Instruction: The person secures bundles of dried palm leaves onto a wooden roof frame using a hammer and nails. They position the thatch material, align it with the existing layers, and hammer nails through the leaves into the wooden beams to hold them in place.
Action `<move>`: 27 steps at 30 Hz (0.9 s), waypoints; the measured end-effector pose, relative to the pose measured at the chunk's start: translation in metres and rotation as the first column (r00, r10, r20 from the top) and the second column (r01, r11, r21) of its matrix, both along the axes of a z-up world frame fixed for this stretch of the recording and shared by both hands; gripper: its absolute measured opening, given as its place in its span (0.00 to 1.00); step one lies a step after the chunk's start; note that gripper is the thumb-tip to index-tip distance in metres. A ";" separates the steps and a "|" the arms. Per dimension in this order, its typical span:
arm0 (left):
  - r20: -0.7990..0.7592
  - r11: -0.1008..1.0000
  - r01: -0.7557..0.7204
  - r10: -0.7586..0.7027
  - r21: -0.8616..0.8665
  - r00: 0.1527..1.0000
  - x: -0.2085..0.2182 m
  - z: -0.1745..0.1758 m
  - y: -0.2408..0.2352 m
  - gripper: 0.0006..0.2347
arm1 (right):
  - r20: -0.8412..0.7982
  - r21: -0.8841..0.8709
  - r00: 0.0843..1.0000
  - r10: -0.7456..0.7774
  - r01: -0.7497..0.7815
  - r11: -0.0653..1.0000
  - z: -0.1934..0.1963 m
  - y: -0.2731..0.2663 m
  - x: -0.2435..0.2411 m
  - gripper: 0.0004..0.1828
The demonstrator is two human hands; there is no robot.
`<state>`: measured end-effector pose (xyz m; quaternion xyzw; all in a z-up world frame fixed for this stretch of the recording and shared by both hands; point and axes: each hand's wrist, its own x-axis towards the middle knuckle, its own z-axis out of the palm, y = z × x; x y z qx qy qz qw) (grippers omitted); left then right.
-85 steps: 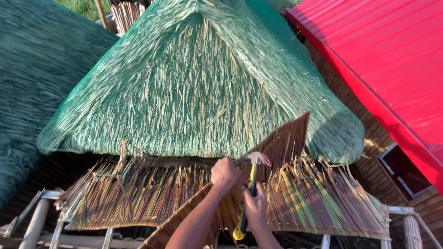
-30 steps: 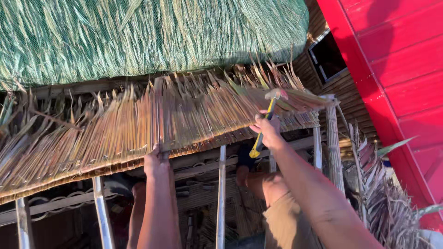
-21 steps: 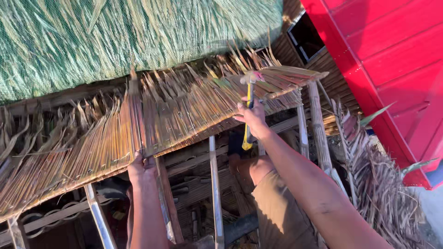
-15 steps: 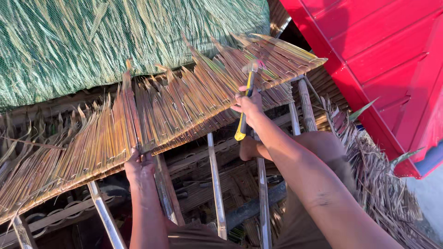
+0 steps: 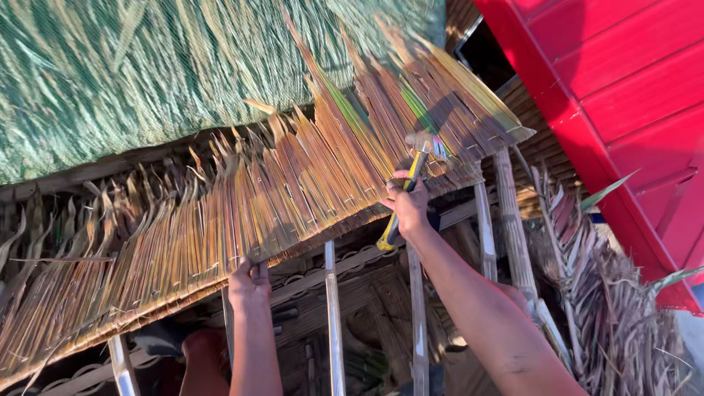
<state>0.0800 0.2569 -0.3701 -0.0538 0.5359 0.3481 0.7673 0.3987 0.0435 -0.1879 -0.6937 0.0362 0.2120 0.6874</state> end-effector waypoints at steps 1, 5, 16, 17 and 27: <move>-0.005 0.999 -0.037 0.037 -0.020 0.999 -0.001 -0.008 -0.015 0.14 | -0.002 -0.024 1.000 0.012 -0.012 1.000 -0.016 -0.006 0.002 0.15; -0.088 0.990 0.001 -0.013 -0.140 0.996 0.002 -0.033 -0.064 0.16 | -0.242 -0.122 0.970 -0.005 -0.025 0.992 -0.075 -0.047 0.012 0.20; -0.319 0.933 0.211 -0.303 -0.291 0.898 -0.005 -0.104 -0.092 0.11 | -0.373 -0.528 0.879 -0.297 0.062 0.847 -0.196 -0.156 0.054 0.09; -0.345 0.941 0.233 -0.309 -0.246 0.886 -0.006 -0.104 -0.092 0.12 | -0.354 -0.541 0.886 -0.299 0.067 0.838 -0.199 -0.164 0.060 0.08; -0.657 0.948 0.172 -0.311 -0.269 0.687 -0.007 -0.049 -0.063 0.12 | -0.431 -0.315 0.871 -0.236 0.099 0.944 -0.246 -0.166 0.096 0.10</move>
